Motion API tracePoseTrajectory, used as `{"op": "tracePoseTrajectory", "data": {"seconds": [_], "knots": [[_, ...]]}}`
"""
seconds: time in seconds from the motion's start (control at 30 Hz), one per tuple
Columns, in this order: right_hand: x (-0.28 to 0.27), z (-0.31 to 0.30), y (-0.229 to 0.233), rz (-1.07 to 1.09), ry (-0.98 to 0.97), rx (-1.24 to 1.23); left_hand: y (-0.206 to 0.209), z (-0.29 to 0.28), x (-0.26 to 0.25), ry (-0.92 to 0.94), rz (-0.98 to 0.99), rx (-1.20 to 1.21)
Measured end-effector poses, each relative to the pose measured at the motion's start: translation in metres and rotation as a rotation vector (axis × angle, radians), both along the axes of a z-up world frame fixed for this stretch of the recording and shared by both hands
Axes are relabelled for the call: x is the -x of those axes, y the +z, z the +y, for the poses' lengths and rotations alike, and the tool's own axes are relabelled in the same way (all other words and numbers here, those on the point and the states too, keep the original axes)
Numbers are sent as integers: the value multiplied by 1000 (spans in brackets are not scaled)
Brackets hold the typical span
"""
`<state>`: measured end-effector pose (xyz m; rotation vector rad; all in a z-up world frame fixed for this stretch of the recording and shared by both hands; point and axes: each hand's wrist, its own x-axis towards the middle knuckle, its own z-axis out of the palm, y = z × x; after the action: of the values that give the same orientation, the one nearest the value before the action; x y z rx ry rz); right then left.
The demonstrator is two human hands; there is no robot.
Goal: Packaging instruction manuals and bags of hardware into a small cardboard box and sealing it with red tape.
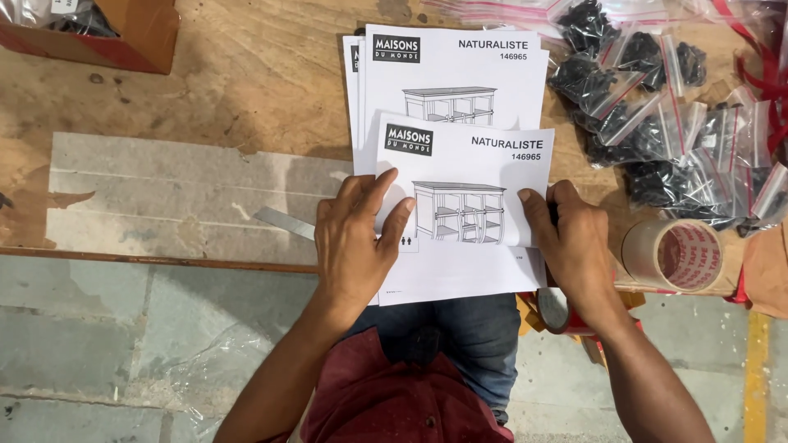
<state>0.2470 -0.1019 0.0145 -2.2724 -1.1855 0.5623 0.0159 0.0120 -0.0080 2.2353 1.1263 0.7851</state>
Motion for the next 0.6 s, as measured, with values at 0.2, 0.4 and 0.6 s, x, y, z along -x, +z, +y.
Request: {"op": "tracePoseTrajectory", "data": {"seconds": [0.2, 0.4, 0.6], "knots": [[-1, 3, -7, -105, 48, -1, -9, 0, -6, 22, 80, -62], [-6, 2, -22, -339, 131, 31, -16, -5, -8, 44, 171, -140], [-2, 6, -19, -414, 126, 154, -13, -9, -8, 62, 259, -157]]}}
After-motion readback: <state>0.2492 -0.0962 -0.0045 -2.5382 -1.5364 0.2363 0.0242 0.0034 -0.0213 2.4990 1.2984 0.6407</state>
